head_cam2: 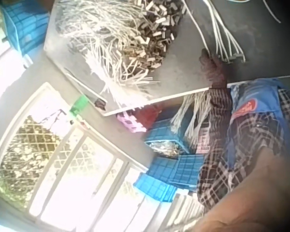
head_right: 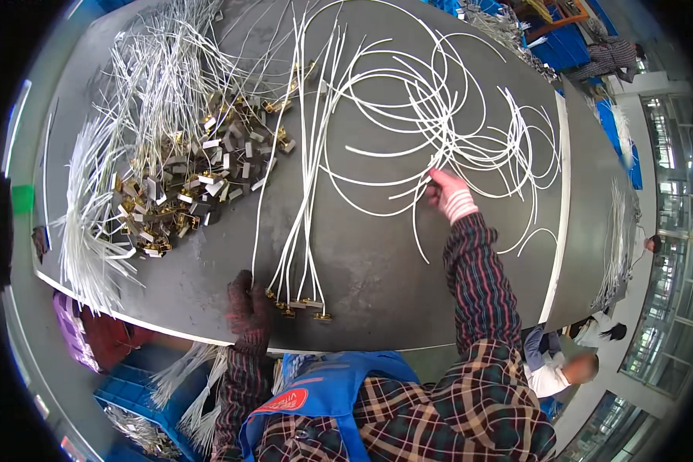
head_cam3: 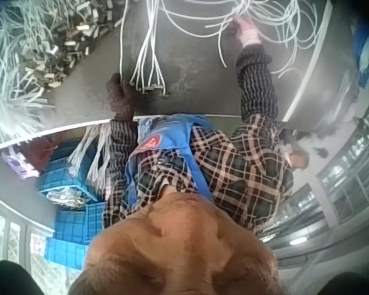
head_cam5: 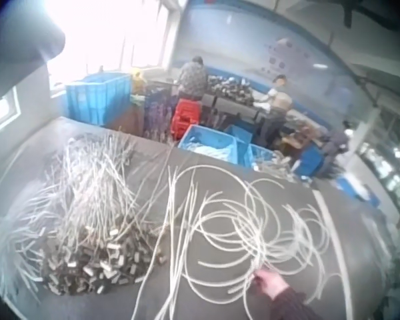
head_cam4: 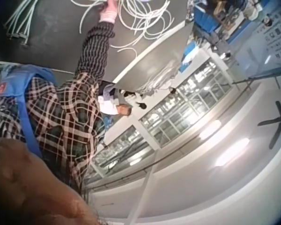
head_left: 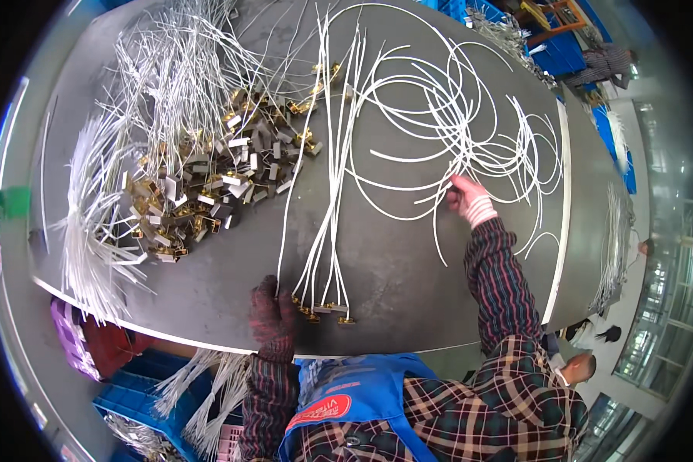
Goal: The person threads sleeves onto the wires of metal components by hand and gathers the assembled parts together.
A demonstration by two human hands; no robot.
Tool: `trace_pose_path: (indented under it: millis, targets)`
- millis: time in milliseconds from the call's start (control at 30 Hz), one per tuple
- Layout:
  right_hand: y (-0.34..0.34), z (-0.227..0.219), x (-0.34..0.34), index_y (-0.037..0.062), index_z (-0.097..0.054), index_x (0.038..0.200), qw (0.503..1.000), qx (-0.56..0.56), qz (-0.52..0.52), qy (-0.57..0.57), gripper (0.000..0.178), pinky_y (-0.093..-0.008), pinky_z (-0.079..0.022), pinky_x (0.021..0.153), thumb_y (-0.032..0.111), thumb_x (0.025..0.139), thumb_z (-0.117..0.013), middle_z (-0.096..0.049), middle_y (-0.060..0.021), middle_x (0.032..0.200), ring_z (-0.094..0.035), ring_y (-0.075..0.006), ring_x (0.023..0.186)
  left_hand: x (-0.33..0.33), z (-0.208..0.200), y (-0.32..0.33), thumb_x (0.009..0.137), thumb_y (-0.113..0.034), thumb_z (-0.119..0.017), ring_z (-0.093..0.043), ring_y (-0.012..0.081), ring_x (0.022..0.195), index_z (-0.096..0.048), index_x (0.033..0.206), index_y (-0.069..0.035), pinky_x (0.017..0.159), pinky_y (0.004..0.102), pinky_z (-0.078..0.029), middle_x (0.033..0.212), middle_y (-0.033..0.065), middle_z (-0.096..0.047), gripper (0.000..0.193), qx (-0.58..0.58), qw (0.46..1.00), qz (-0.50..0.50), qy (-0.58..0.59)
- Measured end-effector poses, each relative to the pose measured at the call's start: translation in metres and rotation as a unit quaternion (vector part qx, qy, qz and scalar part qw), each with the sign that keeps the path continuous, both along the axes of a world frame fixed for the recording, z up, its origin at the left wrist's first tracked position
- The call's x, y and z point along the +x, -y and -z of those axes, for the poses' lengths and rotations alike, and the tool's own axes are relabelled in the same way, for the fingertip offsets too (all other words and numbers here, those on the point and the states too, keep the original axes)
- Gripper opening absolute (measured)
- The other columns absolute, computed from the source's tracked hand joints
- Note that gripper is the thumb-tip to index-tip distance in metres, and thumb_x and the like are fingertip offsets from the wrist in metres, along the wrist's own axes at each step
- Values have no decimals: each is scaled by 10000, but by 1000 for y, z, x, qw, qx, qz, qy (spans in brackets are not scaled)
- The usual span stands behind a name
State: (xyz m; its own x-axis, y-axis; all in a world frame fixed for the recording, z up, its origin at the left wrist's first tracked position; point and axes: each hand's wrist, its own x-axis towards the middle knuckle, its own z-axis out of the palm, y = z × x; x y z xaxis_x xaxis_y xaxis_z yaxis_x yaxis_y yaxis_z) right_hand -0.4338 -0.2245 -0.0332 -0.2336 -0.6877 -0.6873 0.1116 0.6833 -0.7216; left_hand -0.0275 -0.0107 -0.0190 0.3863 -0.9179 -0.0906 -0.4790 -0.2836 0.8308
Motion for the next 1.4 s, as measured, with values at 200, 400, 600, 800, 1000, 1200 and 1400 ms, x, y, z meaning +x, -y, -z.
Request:
trace_pose_path:
  millis: [200,400,600,800,1000,1200,1400]
  targets:
    - [-36,-3,-18,46,-650,972,960,-44,9,-275,322,-238,-384,327,333,878,-537,-578,-41,653,-484,-110,394,-6,2,0,833,-266,-593,-574,378,845,-534,1122,-41,717,466,-463,976,190,-574,371,-3,994,51,91]
    - [-45,-23,-56,46,-669,912,908,-112,43,-400,286,-256,-358,338,309,851,-575,-577,-22,608,-462,-96,390,-6,-1,-1,812,-325,-601,-557,388,872,-537,1132,-47,746,490,-436,987,186,-568,428,48,981,87,168]
    - [-30,-113,-83,40,-638,798,930,-95,19,-355,288,-273,-342,344,324,789,-593,-518,-39,539,-437,-108,386,-5,-8,0,795,-191,-624,-573,384,864,-533,1120,-35,733,477,-458,980,196,-569,371,46,978,93,179]
    - [-14,-196,-234,79,-544,720,831,-335,366,-252,219,-264,-317,402,276,800,-596,-480,-19,593,-429,-139,455,-9,-16,4,799,-190,-610,-564,387,882,-528,1150,-43,751,476,-453,993,204,-566,389,60,982,92,154]
    - [16,-230,-184,98,-575,903,865,-420,262,-78,186,-258,-397,560,280,865,-575,-538,19,755,-484,-123,636,-4,-29,9,797,-251,-610,-547,381,937,-566,1120,-56,810,497,-422,1017,202,-567,380,133,973,101,162]
    - [-42,-147,84,37,-565,1040,954,-237,-90,157,297,-293,-462,649,293,889,-564,-589,-59,899,-561,-145,743,0,-39,10,782,-317,-613,-543,371,959,-600,1054,-70,839,488,-412,1019,185,-571,367,172,955,165,179]
    - [-171,-72,234,-39,-603,922,880,108,-377,270,245,-286,-515,636,196,877,-549,-632,-105,802,-615,-171,689,22,-20,40,783,-310,-613,-542,374,945,-555,1115,-95,814,465,-441,1008,185,-557,400,65,989,72,114]
